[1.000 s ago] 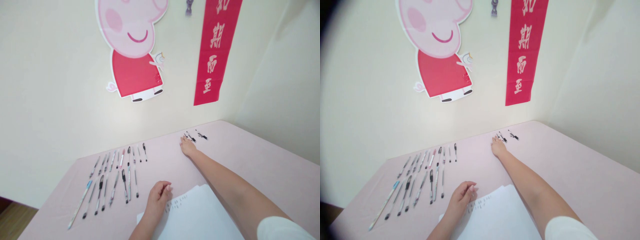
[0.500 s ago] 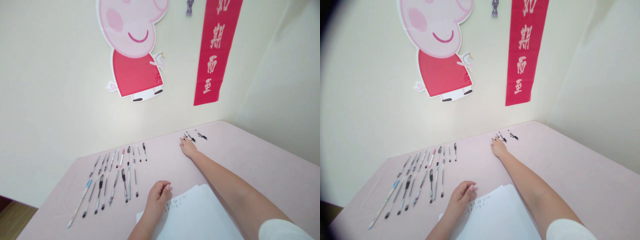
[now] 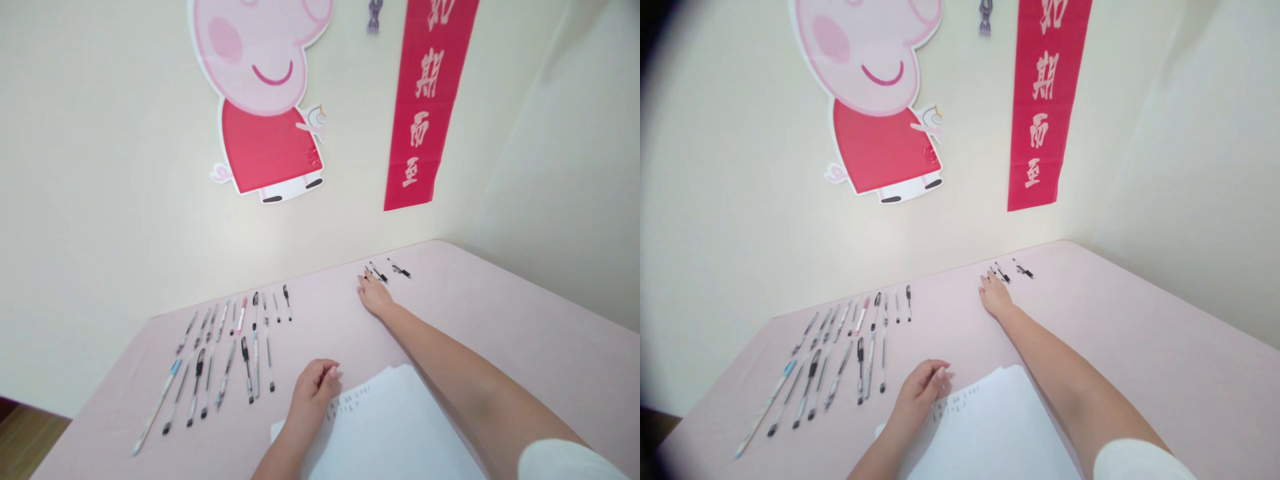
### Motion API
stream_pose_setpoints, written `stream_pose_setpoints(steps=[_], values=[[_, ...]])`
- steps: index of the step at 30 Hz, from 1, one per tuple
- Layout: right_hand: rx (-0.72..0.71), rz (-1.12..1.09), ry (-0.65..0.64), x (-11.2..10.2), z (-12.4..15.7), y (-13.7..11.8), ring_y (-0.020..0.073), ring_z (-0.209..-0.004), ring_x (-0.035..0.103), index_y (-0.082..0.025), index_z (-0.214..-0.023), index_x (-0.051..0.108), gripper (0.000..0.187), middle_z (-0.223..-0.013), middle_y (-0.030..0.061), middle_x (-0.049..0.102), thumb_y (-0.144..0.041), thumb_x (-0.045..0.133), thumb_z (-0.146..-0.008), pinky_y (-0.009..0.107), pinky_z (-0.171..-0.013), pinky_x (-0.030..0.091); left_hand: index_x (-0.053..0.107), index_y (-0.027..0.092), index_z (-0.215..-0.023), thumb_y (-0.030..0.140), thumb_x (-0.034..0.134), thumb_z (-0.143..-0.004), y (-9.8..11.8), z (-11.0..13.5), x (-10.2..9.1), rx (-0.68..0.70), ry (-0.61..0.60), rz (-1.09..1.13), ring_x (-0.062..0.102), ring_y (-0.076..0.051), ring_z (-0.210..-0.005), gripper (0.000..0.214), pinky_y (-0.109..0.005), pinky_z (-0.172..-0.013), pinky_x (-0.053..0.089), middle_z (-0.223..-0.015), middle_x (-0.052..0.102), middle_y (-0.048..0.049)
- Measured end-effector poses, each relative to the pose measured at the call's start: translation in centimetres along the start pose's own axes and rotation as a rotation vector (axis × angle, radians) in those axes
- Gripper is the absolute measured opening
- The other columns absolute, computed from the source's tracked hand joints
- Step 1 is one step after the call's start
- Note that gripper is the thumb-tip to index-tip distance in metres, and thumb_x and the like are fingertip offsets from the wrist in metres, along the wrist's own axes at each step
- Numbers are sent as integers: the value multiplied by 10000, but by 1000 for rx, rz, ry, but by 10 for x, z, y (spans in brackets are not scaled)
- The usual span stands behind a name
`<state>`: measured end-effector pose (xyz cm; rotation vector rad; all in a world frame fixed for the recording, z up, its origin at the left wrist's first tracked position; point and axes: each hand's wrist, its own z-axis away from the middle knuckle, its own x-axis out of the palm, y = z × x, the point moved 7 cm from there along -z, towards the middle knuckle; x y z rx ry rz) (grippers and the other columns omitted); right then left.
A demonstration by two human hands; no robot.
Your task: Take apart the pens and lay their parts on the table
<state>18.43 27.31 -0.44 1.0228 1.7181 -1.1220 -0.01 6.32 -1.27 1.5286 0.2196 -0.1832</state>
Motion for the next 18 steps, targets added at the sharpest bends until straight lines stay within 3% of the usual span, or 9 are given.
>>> stream_pose_setpoints(steps=[3, 8, 12, 14, 18], values=[[-61, -8, 5, -13, 14, -22, 223, -1289, 288, -88, -1268, 454, 454, -1415, 147, 307, -262, 391, -854, 334, -1054, 217, 619, 161, -880, 410, 477, -800, 0, -1, 3, 45, -38, -54, 543, -159, -698, 298, -268, -621, 418, -787, 608, -65], [-284, -167, -77, -33, 66, -88, 218, -1214, 387, -102, -1113, 579, 349, -1332, 155, 423, -223, 447, -813, 326, -1026, 260, 573, 168, -755, 299, 485, -774, -1, -2, 5, 89, -51, -157, 503, -137, -630, 159, -247, -594, 386, -686, 554, -14], [-340, -365, -134, -36, 115, -127, 181, -998, 519, -135, -960, 634, 242, -1050, 105, 595, -164, 482, -774, 291, -909, 373, 539, 171, -701, 215, 471, -736, 7, 0, 7, 131, -65, -200, 467, -124, -605, 88, -235, -578, 355, -647, 513, 7], [-340, -424, -170, -31, 130, -137, 168, -912, 537, -144, -891, 645, 239, -925, 81, 611, -100, 449, -761, 281, -849, 404, 521, 173, -680, 179, 462, -714, 11, 2, 8, 151, -75, -214, 451, -119, -600, 69, -232, -576, 343, -639, 501, 13], [-261, -549, -164, -20, 141, -133, 160, -859, 543, -157, -836, 640, 278, -867, 64, 606, -38, 406, -744, 289, -819, 412, 490, 182, -656, 114, 433, -664, 16, 6, 10, 189, -95, -228, 447, -123, -626, 89, -232, -599, 339, -636, 487, 20]])
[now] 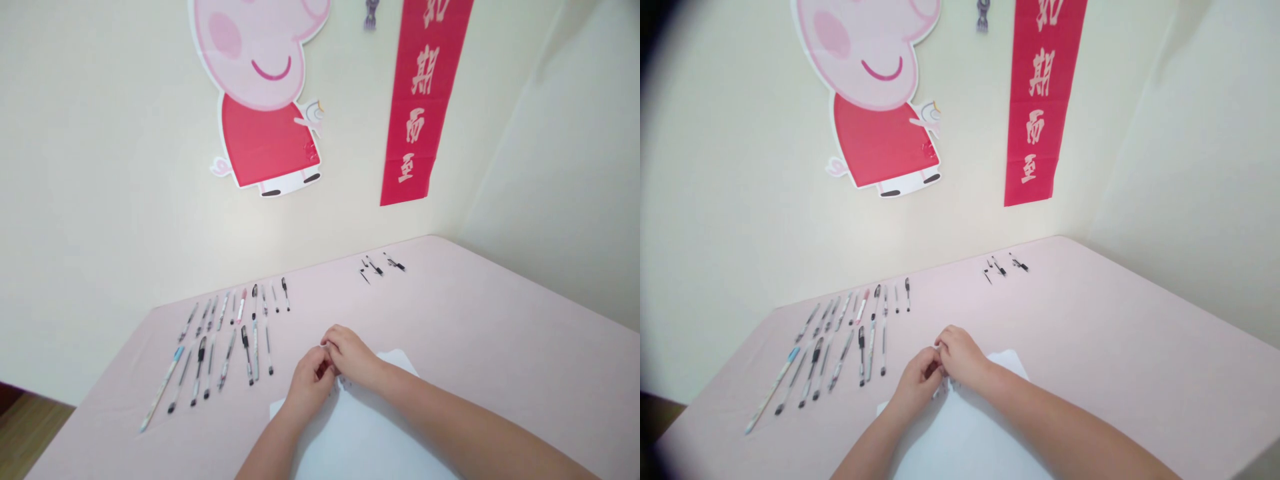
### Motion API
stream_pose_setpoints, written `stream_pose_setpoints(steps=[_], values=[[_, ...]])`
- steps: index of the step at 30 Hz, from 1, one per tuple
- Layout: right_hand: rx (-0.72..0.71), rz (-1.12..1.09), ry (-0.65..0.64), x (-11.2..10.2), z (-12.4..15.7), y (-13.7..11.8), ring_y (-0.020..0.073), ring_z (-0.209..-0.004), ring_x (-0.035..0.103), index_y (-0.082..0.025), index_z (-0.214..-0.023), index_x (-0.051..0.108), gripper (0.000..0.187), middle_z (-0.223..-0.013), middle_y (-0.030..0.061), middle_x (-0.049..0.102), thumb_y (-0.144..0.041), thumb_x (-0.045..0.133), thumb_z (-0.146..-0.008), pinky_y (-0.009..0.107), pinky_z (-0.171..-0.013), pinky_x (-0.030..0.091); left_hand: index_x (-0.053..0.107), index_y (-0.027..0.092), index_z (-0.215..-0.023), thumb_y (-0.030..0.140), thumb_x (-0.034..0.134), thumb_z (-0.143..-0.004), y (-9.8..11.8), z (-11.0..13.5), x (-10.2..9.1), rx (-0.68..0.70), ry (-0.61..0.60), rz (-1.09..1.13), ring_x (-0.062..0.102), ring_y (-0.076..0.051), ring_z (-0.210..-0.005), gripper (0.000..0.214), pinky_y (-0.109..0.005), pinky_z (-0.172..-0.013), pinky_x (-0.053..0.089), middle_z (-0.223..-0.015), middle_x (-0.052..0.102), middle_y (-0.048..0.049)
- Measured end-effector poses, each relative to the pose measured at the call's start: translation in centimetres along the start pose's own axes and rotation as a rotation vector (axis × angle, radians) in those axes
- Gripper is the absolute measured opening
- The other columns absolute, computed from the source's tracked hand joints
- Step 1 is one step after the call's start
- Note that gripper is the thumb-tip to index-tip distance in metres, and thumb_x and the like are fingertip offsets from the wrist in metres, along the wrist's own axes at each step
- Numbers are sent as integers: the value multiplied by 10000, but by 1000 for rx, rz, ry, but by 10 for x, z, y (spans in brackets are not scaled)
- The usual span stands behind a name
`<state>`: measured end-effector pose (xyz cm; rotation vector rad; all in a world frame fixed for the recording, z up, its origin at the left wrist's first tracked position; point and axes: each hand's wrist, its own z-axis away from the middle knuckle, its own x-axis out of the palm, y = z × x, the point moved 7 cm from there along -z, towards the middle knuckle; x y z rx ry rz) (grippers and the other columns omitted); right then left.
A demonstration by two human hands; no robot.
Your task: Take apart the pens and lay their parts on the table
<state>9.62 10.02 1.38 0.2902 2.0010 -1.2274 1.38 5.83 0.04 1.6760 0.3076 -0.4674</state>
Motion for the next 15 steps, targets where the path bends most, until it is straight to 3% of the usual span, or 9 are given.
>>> stream_pose_setpoints(steps=[6, 15], values=[[-7, -136, 93, -1, 4, 10, 159, -839, 533, -166, -795, 626, 251, -835, 46, 592, -8, 453, -706, 300, -795, 413, 495, 184, -661, 118, 425, -678, 3, 2, 1, 23, -19, -65, 443, -126, -629, 98, -233, -596, 333, -646, 488, 19], [-46, -173, 97, -3, 2, 13, 142, -791, 527, -172, -764, 609, 198, -799, 23, 582, -23, 494, -703, 281, -767, 408, 530, 180, -689, 173, 453, -732, 4, 2, 3, 27, -19, -148, 478, -143, -677, 88, -247, -631, 351, -685, 529, 0]])
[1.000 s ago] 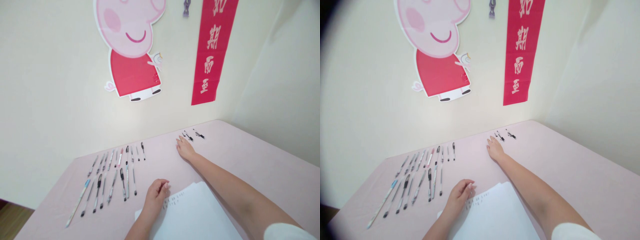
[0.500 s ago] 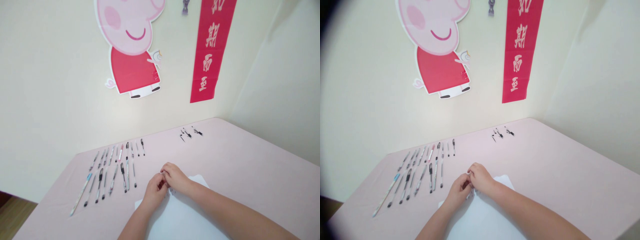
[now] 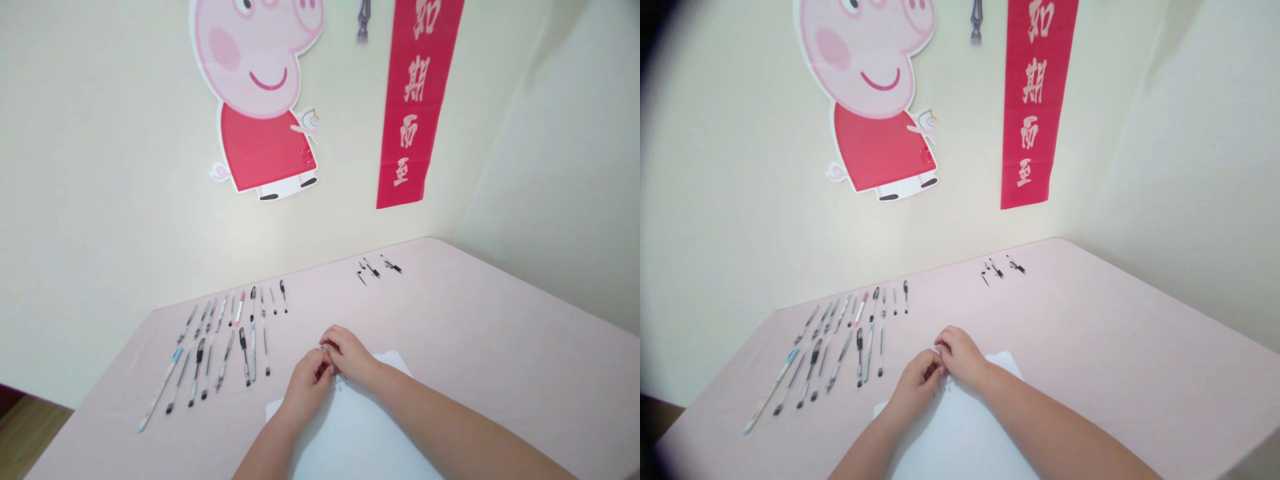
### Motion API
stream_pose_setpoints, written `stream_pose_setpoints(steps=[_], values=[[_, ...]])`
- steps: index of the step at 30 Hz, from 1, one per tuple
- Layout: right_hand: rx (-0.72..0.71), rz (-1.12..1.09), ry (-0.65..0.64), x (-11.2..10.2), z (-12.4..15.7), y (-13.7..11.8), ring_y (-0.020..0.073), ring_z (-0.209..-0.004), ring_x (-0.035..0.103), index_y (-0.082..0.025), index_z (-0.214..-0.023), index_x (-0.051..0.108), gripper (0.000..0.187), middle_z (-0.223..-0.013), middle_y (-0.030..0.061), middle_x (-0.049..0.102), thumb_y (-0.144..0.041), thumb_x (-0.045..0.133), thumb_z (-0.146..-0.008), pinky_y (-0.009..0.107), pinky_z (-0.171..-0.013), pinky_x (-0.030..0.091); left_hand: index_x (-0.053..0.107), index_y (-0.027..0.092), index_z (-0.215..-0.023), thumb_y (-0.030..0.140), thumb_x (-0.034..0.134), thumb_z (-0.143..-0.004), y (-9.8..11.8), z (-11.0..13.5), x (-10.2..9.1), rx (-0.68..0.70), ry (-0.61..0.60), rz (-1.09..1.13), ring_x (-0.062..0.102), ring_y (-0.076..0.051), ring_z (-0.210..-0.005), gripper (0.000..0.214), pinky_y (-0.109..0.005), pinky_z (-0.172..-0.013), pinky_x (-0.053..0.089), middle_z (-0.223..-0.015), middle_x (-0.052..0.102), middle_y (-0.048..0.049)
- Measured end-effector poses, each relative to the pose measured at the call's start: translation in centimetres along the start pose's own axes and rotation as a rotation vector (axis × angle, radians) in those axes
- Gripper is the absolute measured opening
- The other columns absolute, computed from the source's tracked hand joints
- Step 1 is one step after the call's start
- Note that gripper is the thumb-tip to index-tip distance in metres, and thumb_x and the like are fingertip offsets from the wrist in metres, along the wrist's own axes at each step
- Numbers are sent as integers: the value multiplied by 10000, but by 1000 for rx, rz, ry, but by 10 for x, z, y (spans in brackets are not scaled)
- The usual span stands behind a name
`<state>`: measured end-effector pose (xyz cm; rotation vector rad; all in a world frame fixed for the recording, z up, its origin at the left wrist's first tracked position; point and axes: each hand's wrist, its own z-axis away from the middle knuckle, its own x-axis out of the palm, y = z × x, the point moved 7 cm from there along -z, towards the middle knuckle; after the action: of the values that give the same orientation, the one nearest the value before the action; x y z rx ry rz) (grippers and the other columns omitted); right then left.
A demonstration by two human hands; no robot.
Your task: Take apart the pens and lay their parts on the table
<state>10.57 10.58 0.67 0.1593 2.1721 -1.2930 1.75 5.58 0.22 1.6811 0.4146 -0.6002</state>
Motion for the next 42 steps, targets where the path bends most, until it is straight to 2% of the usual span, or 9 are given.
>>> stream_pose_setpoints(steps=[3, 13, 18, 22, 26, 29, 32, 38, 42], values=[[23, -4, 12, -1, 0, 4, 138, -739, 512, -175, -708, 581, 146, -758, 8, 568, -44, 520, -685, 267, -715, 404, 533, 183, -697, 170, 453, -732, 0, 1, 1, -3, -4, -3, 485, -149, -685, 88, -252, -635, 355, -679, 527, 0], [35, -5, 10, -2, -2, 7, 117, -629, 452, -180, -613, 487, 209, -680, -25, 514, 6, 431, -535, 222, -597, 354, 551, 181, -691, 165, 453, -714, 0, 2, 1, -43, 4, 14, 481, -136, -655, 101, -248, -625, 356, -665, 526, 6], [46, -7, 16, -2, -3, 9, 117, -629, 465, -175, -587, 493, 153, -665, -17, 526, -28, 474, -627, 228, -603, 361, 560, 170, -704, 196, 455, -740, -1, -4, -5, -45, 18, 25, 487, -131, -630, 114, -244, -609, 366, -654, 538, 3], [2, 13, 2, -1, -4, 3, 121, -642, 479, -167, -589, 523, 166, -657, -3, 529, -91, 504, -735, 239, -626, 378, 565, 167, -719, 224, 422, -786, 1, -16, -25, -56, 112, -152, 504, -145, -648, 168, -265, -626, 387, -685, 553, -18], [-26, 30, -4, -2, -4, 0, 124, -660, 491, -163, -628, 561, 151, -670, 3, 535, -88, 515, -751, 244, -649, 392, 589, 162, -870, 157, 413, -785, 7, -31, -47, -35, 203, -455, 527, -186, -867, 195, -310, -801, 388, -901, 577, -72], [-32, 31, -14, -2, -3, 0, 125, -661, 497, -162, -633, 572, 153, -673, 5, 535, -76, 513, -745, 242, -644, 396, 589, 130, -966, 187, 400, -814, 4, -45, -64, -124, 280, -746, 491, -253, -974, 250, -364, -858, 344, -1006, 563, -139], [-40, 33, -16, -2, -3, -1, 127, -663, 501, -164, -628, 572, 160, -673, 6, 531, -68, 508, -738, 242, -644, 396, 595, 120, -956, 191, 368, -830, -5, -66, -73, -183, 259, -914, 483, -284, -977, 269, -381, -836, 335, -988, 559, -166], [-51, 34, -15, -3, -2, -1, 130, -682, 509, -162, -637, 571, 150, -696, 13, 538, -65, 507, -732, 241, -659, 398, 561, 127, -1053, 130, 334, -825, -23, -98, -79, -241, 208, -945, 496, -274, -967, 322, -357, -784, 357, -1007, 553, -176], [-45, 37, -17, -2, -2, 1, 128, -676, 506, -164, -643, 569, 145, -699, 12, 539, -72, 507, -737, 241, -653, 398, 613, 101, -938, 84, 343, -800, -31, -103, -74, -261, 183, -906, 511, -274, -953, 303, -344, -774, 369, -957, 575, -189]])
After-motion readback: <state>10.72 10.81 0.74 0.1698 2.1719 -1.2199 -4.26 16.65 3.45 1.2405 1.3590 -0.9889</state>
